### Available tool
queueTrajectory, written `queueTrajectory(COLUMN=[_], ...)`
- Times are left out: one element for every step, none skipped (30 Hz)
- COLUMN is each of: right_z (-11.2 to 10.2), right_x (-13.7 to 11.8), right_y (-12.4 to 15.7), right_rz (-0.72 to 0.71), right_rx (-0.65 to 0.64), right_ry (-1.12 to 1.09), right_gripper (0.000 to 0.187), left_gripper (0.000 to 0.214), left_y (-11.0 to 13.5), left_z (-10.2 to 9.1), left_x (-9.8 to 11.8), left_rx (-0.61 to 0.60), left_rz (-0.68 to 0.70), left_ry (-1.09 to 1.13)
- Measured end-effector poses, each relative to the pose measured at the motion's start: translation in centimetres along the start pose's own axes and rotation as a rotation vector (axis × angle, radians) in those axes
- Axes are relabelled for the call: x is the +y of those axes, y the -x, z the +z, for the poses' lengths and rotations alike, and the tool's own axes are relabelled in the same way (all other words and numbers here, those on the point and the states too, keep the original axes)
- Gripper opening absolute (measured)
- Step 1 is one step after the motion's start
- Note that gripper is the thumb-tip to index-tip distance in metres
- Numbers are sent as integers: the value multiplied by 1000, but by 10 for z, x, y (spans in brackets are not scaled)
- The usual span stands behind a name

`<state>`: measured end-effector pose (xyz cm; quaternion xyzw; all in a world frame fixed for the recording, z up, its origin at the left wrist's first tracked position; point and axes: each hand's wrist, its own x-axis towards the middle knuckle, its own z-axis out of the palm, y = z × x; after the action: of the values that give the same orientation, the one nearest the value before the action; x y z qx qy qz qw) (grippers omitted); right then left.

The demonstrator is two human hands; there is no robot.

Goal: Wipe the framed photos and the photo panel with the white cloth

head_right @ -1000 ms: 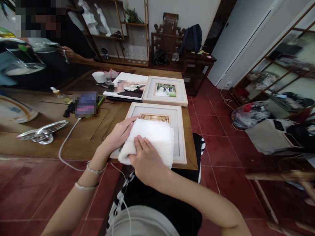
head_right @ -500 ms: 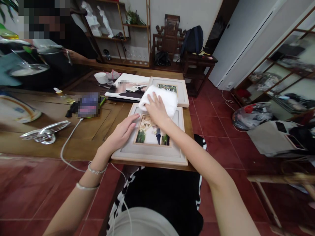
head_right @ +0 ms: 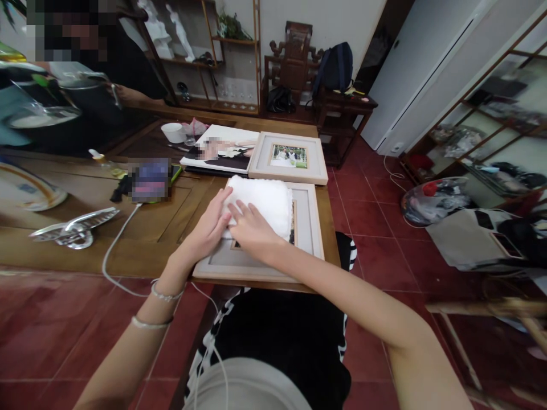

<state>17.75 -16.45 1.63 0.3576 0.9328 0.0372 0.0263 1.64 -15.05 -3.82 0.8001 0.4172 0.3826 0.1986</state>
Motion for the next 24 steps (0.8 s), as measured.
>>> queueTrajectory(right_z=[-1, -3, -5, -7, -9, -12, -15, -19, -24, -30, -36, -43, -49, -55, -60, -63, -64, -64, -63, -61, -59, -57, -56, -55], right_x=[-5, -11, -17, -23, -28, -32, -36, -38, -38, -35, -30, -23, -14, -3, 9, 21, 33, 44, 55, 65, 73, 81, 88, 93], right_y=[7, 13, 20, 27, 34, 40, 47, 54, 61, 68, 74, 80, 86, 91, 95, 98, 100, 102, 102, 102, 100, 98, 95, 90], right_rz=[-17, -28, -38, -50, -67, -89, -112, -133, -150, -161, -167, -173, -164, -139, -99, -20, 68, 180, 297, 406, 506, 585, 638, 666], right_rx=[-1, 1, 1, 1, 1, 1, -1, -6, -18, -39, -69, -102, -128, -139, -133, -93, -32, 68, 198, 340, 485, 612, 706, 763], right_ry=[-15, -34, -53, -73, -90, -104, -121, -141, -168, -206, -257, -323, -396, -472, -544, -601, -648, -670, -663, -622, -533, -414, -289, -181], right_gripper=[33, 30, 27, 25, 24, 24, 24, 24, 26, 29, 33, 36, 39, 40, 38, 33, 26, 18, 11, 14, 21, 27, 30, 29], left_gripper=[56, 55, 55, 54, 54, 54, 53, 53, 53, 52, 51, 51, 50, 50, 49, 48, 47, 47, 47, 47, 47, 46, 46, 45], left_y=[0, 0, 0, 0, 0, 0, -1, -1, -1, -1, -1, -1, -1, -1, -2, -2, -2, -3, -3, -4, -4, -4, -4, -4], left_z=[0, -1, -1, -1, -1, -1, -1, -1, -2, -2, -2, -3, -3, -4, -4, -5, -5, -5, -5, -5, -5, -5, -4, -4], left_x=[0, 0, 0, 0, 0, 1, 1, 2, 3, 4, 5, 7, 8, 8, 9, 9, 9, 9, 9, 9, 9, 9, 8, 8], left_rx=[4, 6, 7, 5, 0, -8, -18, -26, -34, -41, -48, -60, -78, -95, -112, -123, -127, -126, -124, -122, -121, -121, -121, -123], left_rz=[0, -1, -4, -9, -13, -16, -20, -22, -24, -27, -32, -35, -32, -23, -7, 10, 24, 32, 35, 35, 36, 38, 41, 42], left_ry=[9, 15, 17, 14, 7, -1, -9, -16, -23, -28, -34, -39, -44, -48, -50, -52, -54, -57, -58, -58, -56, -52, -46, -43])
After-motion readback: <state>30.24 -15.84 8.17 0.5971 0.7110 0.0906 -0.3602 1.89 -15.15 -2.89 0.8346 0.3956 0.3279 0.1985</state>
